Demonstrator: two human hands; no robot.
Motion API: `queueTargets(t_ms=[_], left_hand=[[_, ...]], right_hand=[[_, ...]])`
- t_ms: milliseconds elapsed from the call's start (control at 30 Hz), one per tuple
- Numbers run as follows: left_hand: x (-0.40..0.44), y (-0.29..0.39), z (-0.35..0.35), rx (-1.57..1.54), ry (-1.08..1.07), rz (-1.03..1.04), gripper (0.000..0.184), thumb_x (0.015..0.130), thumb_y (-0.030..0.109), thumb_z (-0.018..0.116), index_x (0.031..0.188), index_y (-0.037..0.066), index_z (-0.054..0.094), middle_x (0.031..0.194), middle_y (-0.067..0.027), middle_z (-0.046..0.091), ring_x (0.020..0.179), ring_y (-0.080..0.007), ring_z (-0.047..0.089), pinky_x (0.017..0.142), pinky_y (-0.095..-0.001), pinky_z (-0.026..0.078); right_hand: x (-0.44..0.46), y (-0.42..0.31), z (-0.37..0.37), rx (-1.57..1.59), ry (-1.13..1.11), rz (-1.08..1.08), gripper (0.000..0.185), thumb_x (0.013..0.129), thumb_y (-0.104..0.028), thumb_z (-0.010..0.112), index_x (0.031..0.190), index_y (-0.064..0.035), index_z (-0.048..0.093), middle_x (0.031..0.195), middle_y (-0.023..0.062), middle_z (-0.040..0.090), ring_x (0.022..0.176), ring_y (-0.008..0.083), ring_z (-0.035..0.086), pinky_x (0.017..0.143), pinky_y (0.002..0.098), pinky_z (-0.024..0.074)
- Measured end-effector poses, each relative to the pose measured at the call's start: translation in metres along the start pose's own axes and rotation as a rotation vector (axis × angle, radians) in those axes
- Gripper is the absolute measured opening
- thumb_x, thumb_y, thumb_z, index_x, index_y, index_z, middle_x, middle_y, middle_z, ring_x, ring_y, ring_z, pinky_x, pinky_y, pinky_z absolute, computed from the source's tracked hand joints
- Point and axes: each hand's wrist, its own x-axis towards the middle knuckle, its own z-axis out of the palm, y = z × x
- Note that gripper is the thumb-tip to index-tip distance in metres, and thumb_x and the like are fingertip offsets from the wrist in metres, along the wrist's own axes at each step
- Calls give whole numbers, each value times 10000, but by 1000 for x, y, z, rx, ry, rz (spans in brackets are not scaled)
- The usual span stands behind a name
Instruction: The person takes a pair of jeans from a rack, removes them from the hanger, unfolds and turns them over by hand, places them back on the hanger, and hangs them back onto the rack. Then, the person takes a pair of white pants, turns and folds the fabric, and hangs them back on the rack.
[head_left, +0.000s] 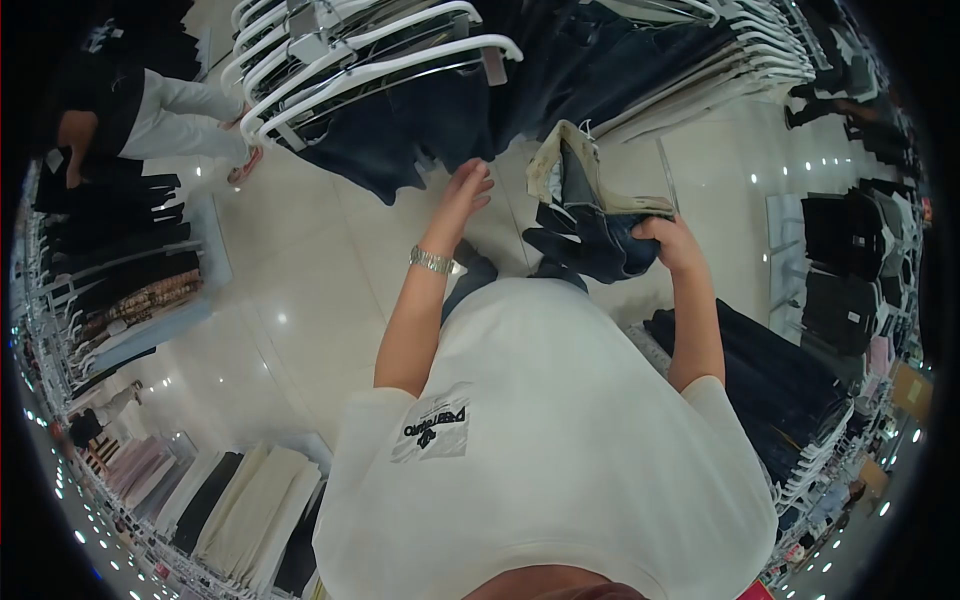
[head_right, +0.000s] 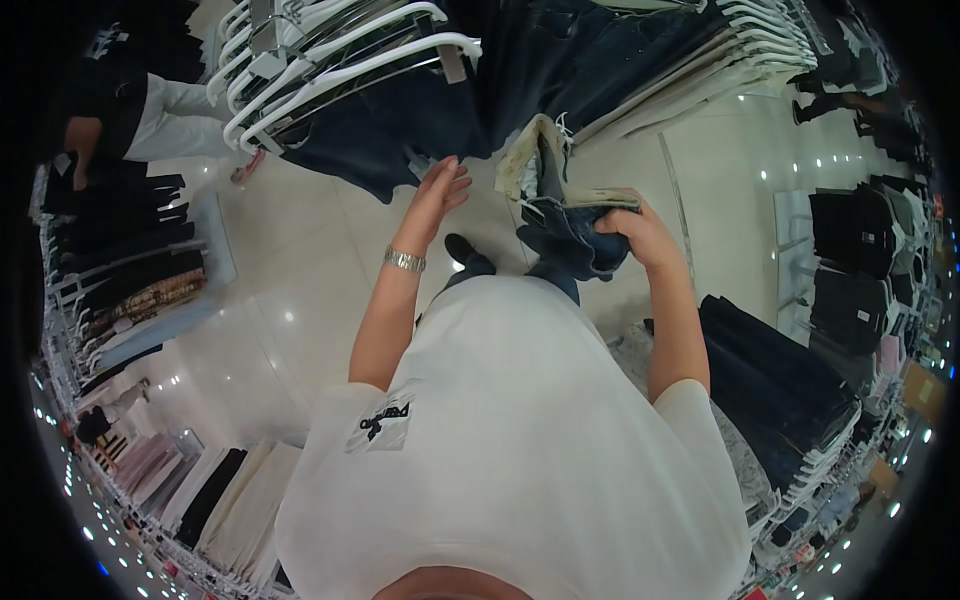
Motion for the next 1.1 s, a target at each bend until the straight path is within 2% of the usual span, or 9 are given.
queueTargets(t_ms=[133,233,267,367,400,533,667,933,1100], left_hand=[[14,25,40,46,-62,-51,867,915,529,677,1532,42,311,1467,-190,472,1357,-259,474,1092,-446,412],[15,32,73,317,-216,-89,866,908,466,707,1541,37,300,1439,-175,502,1308,-229,506,1084,-412,409],[7,33,88,352,-313,-112,789,903,384,728,1501,15,371,1343,-122,570,1218,-190,554,1033,-361,441],[13,-19,96,490,-485,-150,658,900,302,733,1421,-4,472,1229,-76,616,1151,-169,586,985,-331,472],[10,-41,96,608,-389,-169,495,920,227,698,1322,-16,543,1142,-62,635,1054,-142,621,914,-304,519],[-39,-63,128,399,-72,-231,318,965,158,622,1233,-8,581,1067,-60,652,920,-117,658,817,-271,564],[-86,-59,148,260,84,-136,335,973,196,615,1241,-3,590,1033,-46,653,902,-106,642,783,-265,543],[-138,4,174,361,121,-64,412,997,325,621,1219,-22,636,950,-18,664,834,-83,610,752,-244,500],[-138,15,175,69,58,98,373,1036,329,576,1218,11,643,1009,-16,696,856,-94,646,767,-257,530]], right_hand=[[-29,-16,-29,-167,-138,-20,382,691,-96,632,1030,70,692,870,26,684,798,93,572,750,240,469],[-49,-12,-57,-236,-162,-3,353,705,-87,635,1019,63,689,870,27,686,817,104,589,769,244,474],[-56,-8,-67,-247,-160,-1,341,710,-83,637,1016,60,689,870,27,687,823,109,595,776,245,476],[-63,28,-104,-12,58,-159,308,729,-76,643,1009,46,684,875,26,685,824,117,605,779,251,477],[-65,34,-115,49,126,-167,298,749,-95,646,1015,35,680,894,33,687,827,131,612,790,257,473],[-63,64,-159,71,260,-109,295,780,-144,637,1016,28,680,904,37,688,822,141,607,814,254,466],[-47,105,-208,32,224,-83,283,797,-158,641,1010,22,687,918,28,687,854,128,602,827,252,456],[-41,86,-213,149,71,-163,314,910,-257,660,1056,20,692,974,30,704,868,117,631,831,257,476],[-35,78,-207,367,48,-183,338,960,-298,640,1088,11,685,1014,39,704,912,114,642,847,263,478]])
